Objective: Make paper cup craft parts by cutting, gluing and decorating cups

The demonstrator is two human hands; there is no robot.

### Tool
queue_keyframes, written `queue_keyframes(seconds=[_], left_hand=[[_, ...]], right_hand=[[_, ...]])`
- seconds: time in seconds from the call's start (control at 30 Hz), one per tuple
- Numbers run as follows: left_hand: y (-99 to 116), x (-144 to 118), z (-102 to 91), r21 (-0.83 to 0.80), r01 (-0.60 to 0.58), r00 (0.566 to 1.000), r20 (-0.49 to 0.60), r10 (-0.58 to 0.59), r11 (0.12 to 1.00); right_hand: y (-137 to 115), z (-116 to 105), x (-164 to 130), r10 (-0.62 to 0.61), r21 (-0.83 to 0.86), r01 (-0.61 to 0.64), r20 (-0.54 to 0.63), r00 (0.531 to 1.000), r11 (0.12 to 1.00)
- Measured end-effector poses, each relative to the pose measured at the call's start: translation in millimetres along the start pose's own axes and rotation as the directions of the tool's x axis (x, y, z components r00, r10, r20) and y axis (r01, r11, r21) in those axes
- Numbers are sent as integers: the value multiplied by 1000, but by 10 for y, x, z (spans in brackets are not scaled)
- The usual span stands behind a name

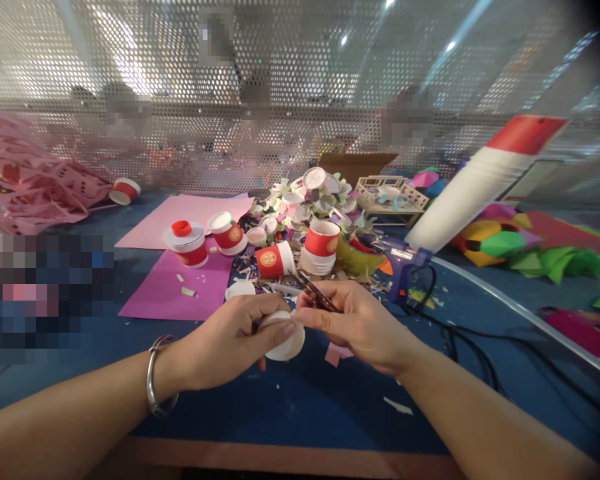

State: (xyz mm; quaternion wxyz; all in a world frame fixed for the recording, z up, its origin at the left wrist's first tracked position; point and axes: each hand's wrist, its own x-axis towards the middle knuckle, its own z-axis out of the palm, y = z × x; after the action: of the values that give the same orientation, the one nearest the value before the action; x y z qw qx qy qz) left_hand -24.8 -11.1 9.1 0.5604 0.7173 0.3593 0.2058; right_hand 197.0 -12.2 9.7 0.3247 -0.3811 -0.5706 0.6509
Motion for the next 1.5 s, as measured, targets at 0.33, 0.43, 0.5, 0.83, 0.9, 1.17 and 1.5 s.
queue_keyframes(seconds=[0.33,0.43,0.5,0.83,0.9,1.17,1.5], left_hand=[[63,48,-27,-188,-26,999,26,32,982],[67,63,-31,-140,-73,997,-34,69,987],[57,55,-43,-114,-92,995,-45,87,989],[73,41,-57,-233,-127,992,-15,127,964],[86,60,-60,-286,-145,989,-55,135,947],[83,58,-102,-234,-203,965,-215,153,951],[-5,67,-82,-172,-283,946,-212,245,943]], right_hand=[[-21,4,-23,-83,8,83,13,996,997],[-5,-8,-11,-118,-85,116,-22,993,990],[8,-12,-11,-126,-133,122,-27,992,984],[-36,-4,-44,-149,-149,150,13,989,977],[-52,-14,-37,-199,-149,197,5,980,969],[-30,-22,-63,-175,-309,151,-50,983,939],[-75,-5,-92,-149,-435,132,-5,989,891]])
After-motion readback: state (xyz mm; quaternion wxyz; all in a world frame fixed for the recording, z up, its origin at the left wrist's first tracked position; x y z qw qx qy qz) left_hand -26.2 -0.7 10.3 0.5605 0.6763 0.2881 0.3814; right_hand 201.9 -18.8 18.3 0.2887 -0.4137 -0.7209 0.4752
